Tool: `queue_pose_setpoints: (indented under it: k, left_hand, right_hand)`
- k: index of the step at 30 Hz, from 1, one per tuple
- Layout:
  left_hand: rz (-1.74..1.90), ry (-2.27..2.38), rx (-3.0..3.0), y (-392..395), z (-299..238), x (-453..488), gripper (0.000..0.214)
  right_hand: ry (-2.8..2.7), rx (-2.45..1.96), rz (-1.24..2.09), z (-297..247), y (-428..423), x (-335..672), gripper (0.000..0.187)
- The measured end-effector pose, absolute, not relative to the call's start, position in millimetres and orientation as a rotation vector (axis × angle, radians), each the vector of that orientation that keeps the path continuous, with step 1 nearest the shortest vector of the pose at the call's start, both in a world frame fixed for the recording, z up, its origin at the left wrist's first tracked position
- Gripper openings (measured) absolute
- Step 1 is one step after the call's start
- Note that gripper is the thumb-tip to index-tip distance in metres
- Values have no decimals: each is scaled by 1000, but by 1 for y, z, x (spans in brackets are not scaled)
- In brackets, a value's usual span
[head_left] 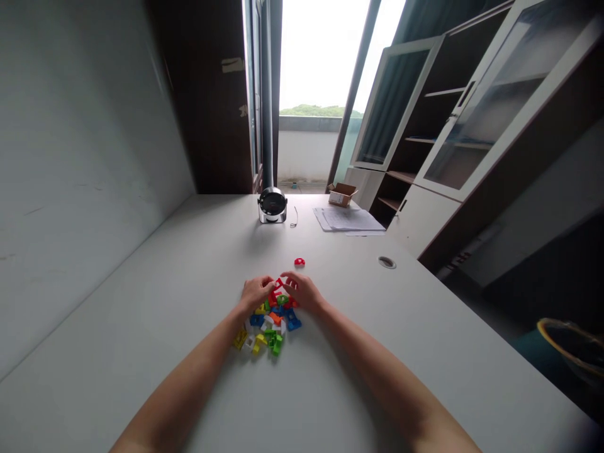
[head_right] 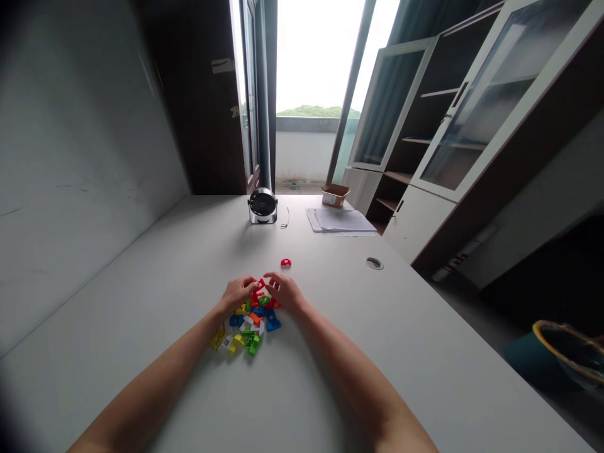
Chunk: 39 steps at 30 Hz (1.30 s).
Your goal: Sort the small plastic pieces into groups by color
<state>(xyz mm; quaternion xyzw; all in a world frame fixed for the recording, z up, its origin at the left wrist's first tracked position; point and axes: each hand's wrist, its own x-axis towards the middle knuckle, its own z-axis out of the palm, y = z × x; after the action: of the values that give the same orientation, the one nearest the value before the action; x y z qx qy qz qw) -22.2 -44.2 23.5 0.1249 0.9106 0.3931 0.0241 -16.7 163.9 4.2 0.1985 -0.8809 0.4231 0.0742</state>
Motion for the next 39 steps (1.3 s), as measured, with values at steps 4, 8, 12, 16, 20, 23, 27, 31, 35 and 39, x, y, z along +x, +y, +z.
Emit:
queue_pose_setpoints:
  k: [4,8,12,16,20,23,27,31,35,39]
  left_hand:
    - [1235,2797,391,-45,21,-22,37]
    - [1225,2803,426,-46,20,-22,33]
    - [1220,2790,464,-47,21,-22,35]
    - [1315,2731,544,-48,21,-21,35]
    - [1505,2581,645,-49,20,-20,36]
    - [1527,2545,710,-49,20,-19,33]
    - [1511,2568,700,-49,20,-18,30]
    - [1536,2553,742,-49,20,-18,24]
    - [1620,2523,727,-48,20,-16,26]
    - [1664,2506,682,-46,18,-16,35]
  right_hand:
    - [-2618,702,1264,8,164,-13,35]
    - [-2615,720,1176,10,163,-10,34]
    - [-2602,731,1170,11,163,-9,29]
    - [-2615,662,1220,12,163,-9,20]
    - [-2611,607,1251,12,165,-9,13]
    - [-2621,647,1237,12,168,-11,17]
    - [-2580,689,1233,10,169,-15,33]
    - [-2596,683,1266,6,169,-18,40]
    - [-2601,718,1350,4,169,-18,41]
    - [-2597,712,1429,4,171,-18,42]
